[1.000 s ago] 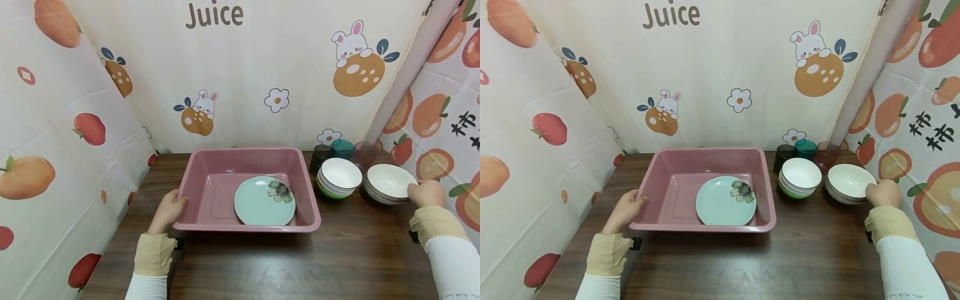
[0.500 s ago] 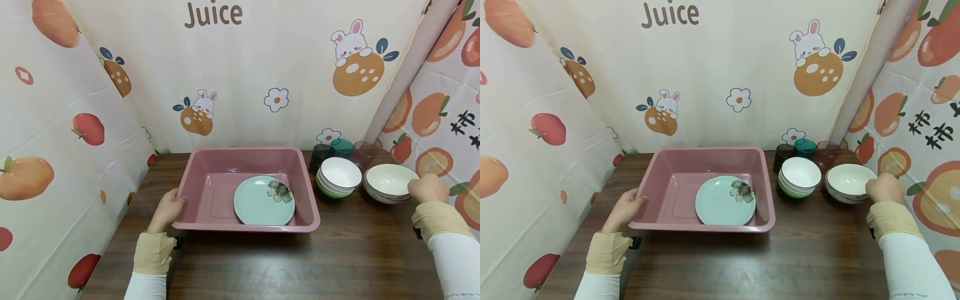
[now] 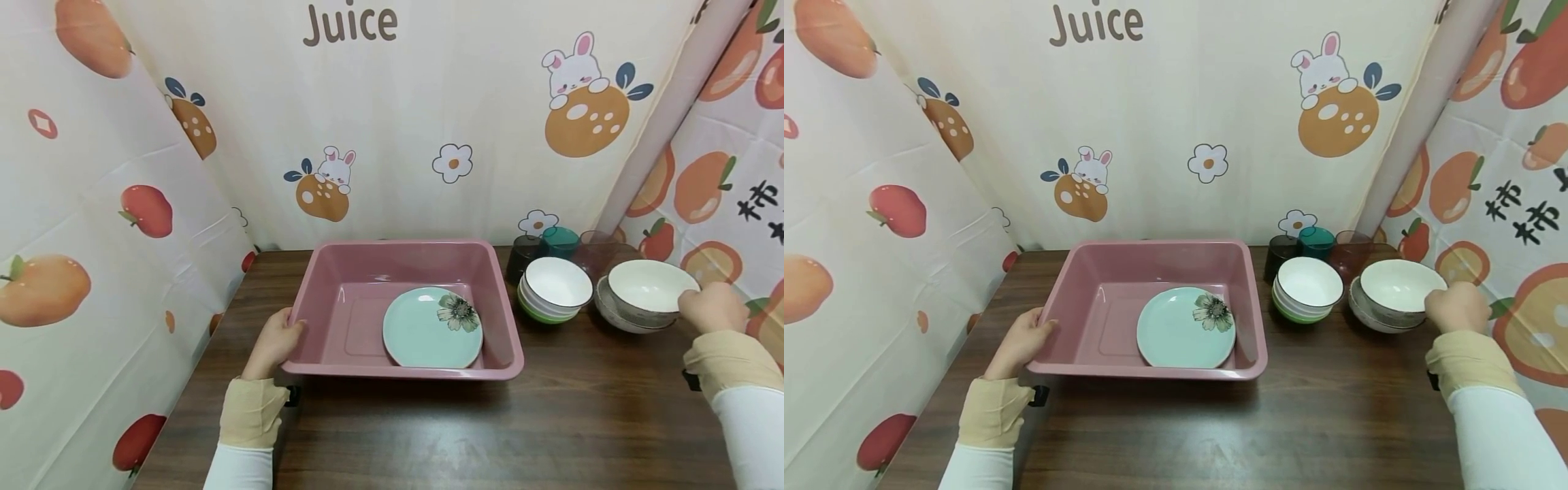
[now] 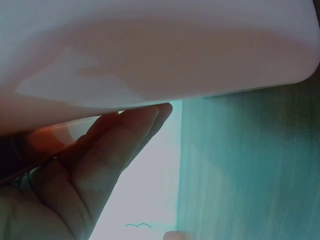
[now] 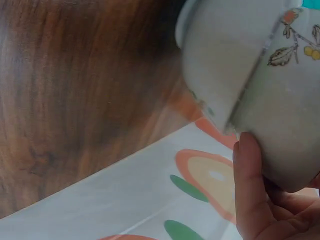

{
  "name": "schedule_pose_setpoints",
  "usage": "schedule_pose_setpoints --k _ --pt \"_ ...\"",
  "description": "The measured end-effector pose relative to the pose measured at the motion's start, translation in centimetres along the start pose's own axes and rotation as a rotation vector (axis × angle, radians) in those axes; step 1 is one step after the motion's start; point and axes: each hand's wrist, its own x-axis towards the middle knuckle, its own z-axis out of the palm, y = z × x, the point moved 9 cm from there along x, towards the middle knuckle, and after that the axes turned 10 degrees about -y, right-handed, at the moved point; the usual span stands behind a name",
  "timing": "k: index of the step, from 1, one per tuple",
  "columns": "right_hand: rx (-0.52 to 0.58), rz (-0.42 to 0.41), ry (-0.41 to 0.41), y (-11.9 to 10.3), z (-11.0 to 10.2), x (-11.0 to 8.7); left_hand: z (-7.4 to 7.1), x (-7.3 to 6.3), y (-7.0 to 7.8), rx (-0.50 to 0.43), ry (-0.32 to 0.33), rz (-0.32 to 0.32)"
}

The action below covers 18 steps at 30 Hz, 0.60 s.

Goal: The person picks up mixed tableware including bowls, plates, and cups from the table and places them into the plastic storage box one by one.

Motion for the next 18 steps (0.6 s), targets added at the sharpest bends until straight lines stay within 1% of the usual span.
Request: schedule_pose_setpoints --k 4,7,15,18 --pt "-0.006 -0.023 0.025 -0.6 -0.8 -0.4 -0.1 0.0 0.0 0.011 0.008 -0.001" --pt "-0.002 -0.04 0.029 -1.6 -1.4 -0.7 -0.1 0.0 -0.1 0.018 0.014 -0.001" --pt "0.043 -0.103 0.041 -5.3 -2.9 -2.0 -0.1 0.1 -0.2 0.006 0.023 0.001" --pt "0.057 -0.145 0.052 -6.9 -3.2 -2.7 0.0 0.1 -0.3 0.003 0.026 -0.001"
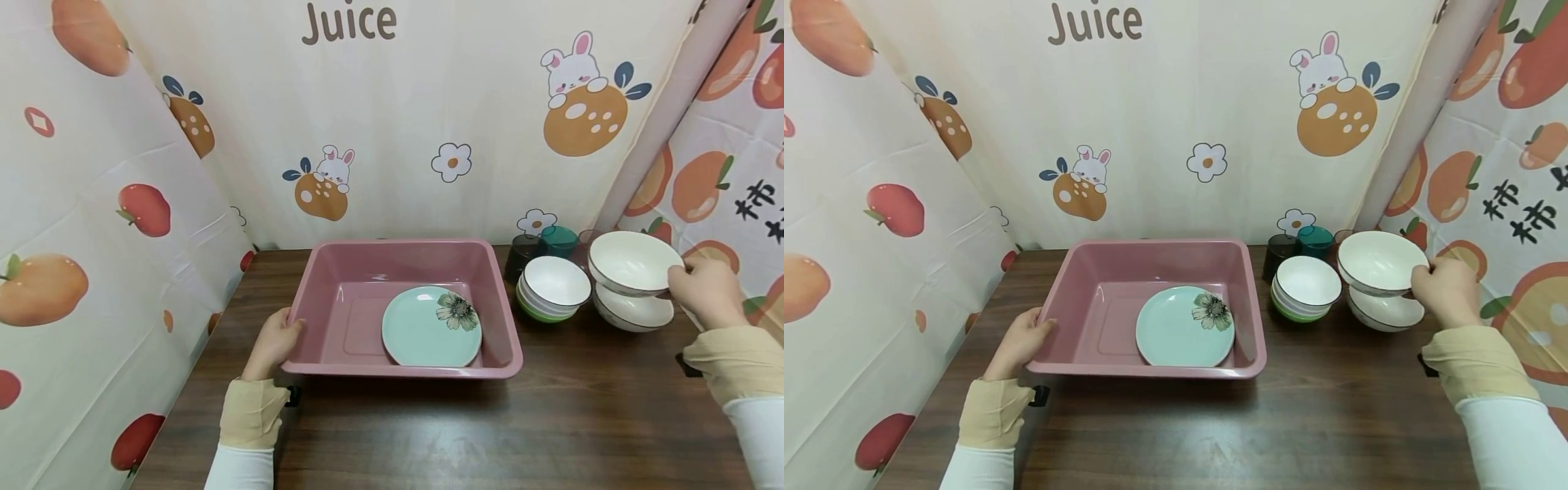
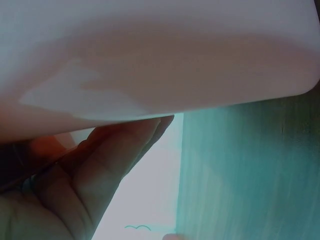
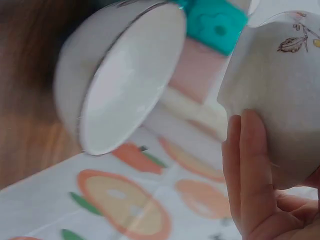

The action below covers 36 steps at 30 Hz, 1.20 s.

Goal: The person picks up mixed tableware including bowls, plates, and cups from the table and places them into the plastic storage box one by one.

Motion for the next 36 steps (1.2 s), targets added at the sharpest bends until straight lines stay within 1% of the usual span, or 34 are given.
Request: schedule_pose_setpoints --k 3,7,16,22,26,32,36 --pt "0.028 -0.061 -0.001 -1.8 0.0 -0.3 0.0 -0.1 0.0 0.005 0.009 -0.004" --pt "0.06 -0.116 -0.021 -3.9 0.2 -0.5 0.0 -0.2 0.0 0.007 0.015 -0.006" --pt "0.137 -0.171 -0.048 -7.3 1.0 -0.7 0.2 -0.4 0.0 -0.013 0.02 -0.015" --pt "0.213 -0.201 -0.088 -9.5 2.2 -1.0 0.1 -0.6 0.1 -0.017 0.026 -0.024" --pt "0.242 -0.226 -0.112 -11.2 3.0 -1.4 0.1 -0.7 0.2 -0.018 0.032 -0.026" --pt "0.237 -0.261 -0.124 -13.6 3.9 -2.0 0.1 -0.7 0.0 -0.008 0.029 -0.04" --pt "0.26 -0.268 -0.154 -14.8 4.8 -2.1 0.0 -0.7 0.0 0.013 0.03 -0.046"
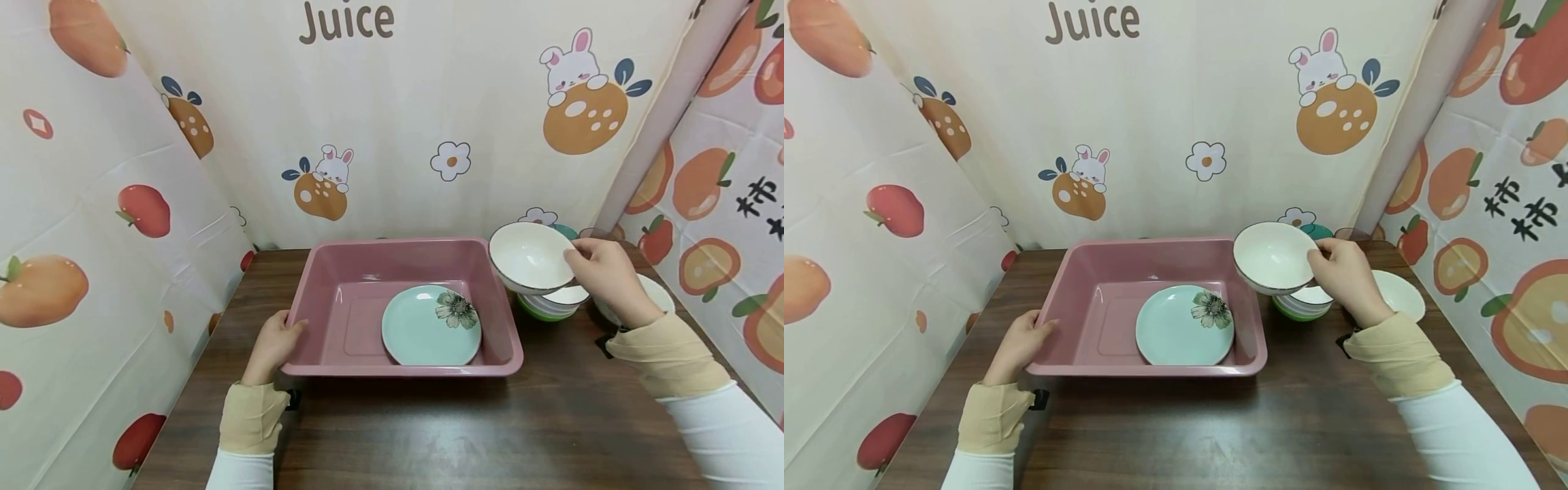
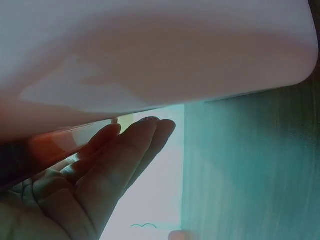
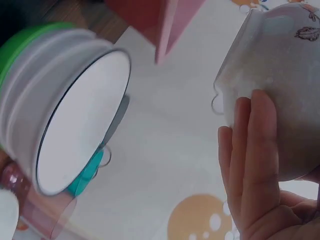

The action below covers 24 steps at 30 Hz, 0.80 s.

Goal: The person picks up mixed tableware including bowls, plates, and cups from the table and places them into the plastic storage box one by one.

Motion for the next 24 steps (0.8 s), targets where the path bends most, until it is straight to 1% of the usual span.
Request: schedule_pose_setpoints --k 4,8,15,20,24 --pt "0.04 -0.021 -0.04 -0.8 1.4 0.3 -0.1 0.0 0.0 0.011 -0.003 -0.003" --pt "0.052 -0.037 -0.081 -1.5 2.8 0.5 -0.3 0.0 0.0 0.01 0.009 0.005" --pt "0.02 -0.034 -0.123 -2.6 5.2 0.6 -0.3 0.1 0.3 0.03 0.025 0.023" --pt "0.073 -0.045 -0.188 -2.6 7.2 0.7 -0.5 0.1 0.5 0.058 0.027 0.038" --pt "0.121 -0.061 -0.202 -2.2 8.2 0.7 -0.6 -0.1 0.7 0.057 0.006 0.026"
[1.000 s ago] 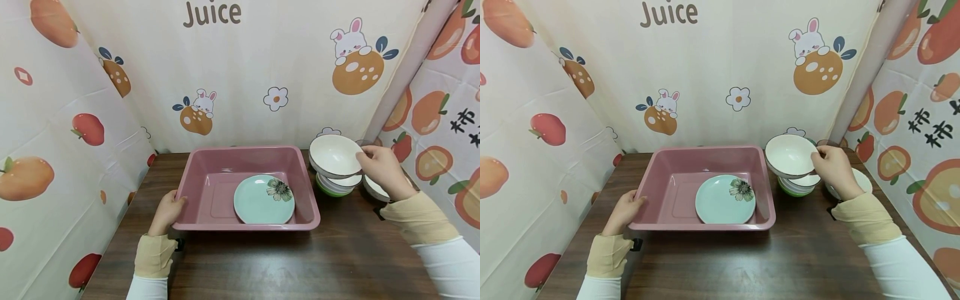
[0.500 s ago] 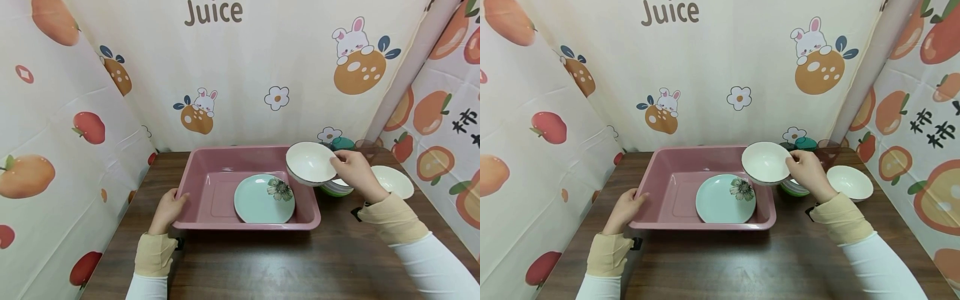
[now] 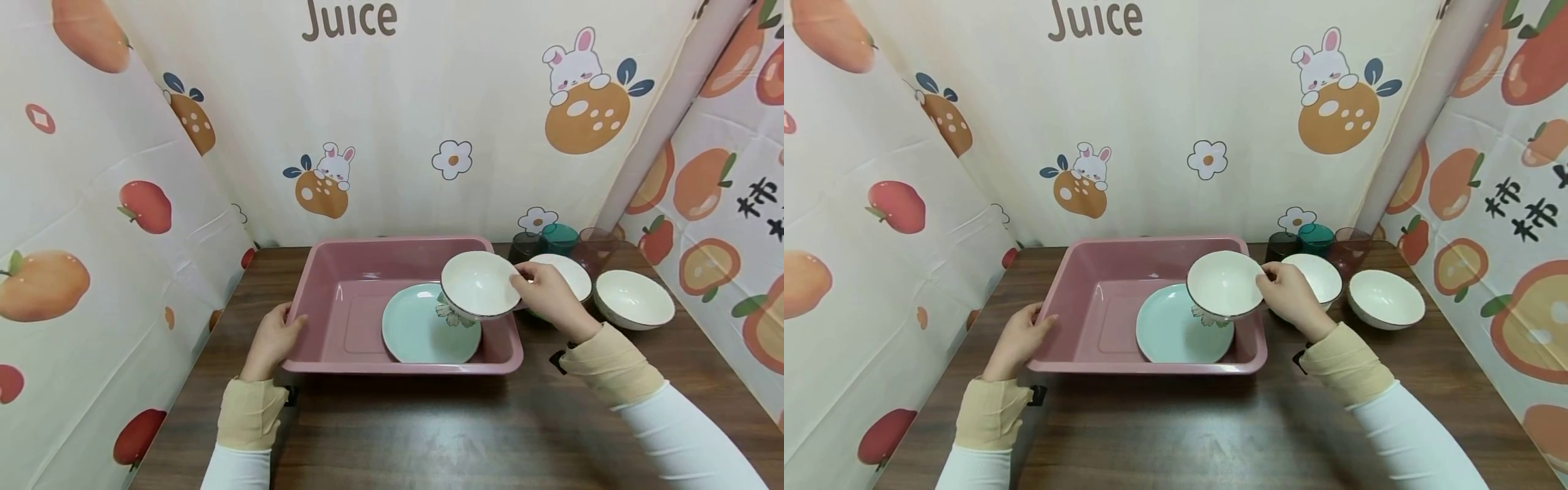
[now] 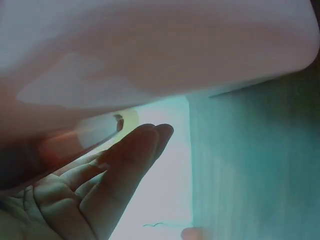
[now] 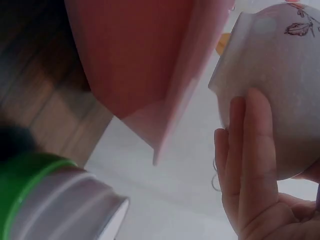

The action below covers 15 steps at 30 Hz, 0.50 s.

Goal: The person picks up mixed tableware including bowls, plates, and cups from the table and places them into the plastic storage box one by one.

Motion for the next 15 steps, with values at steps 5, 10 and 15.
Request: schedule_pose_setpoints --k 5,10,15 --pt "0.031 -0.003 -0.028 0.5 1.0 0.3 -0.6 -0.7 0.9 -0.009 -0.033 -0.008" --pt "0.02 0.012 -0.041 0.5 1.5 0.5 -1.7 -1.5 3.0 -0.021 -0.027 0.027" --pt "0.032 0.007 -0.046 0.4 1.9 0.5 -3.0 -2.3 5.6 -0.02 0.012 0.084"
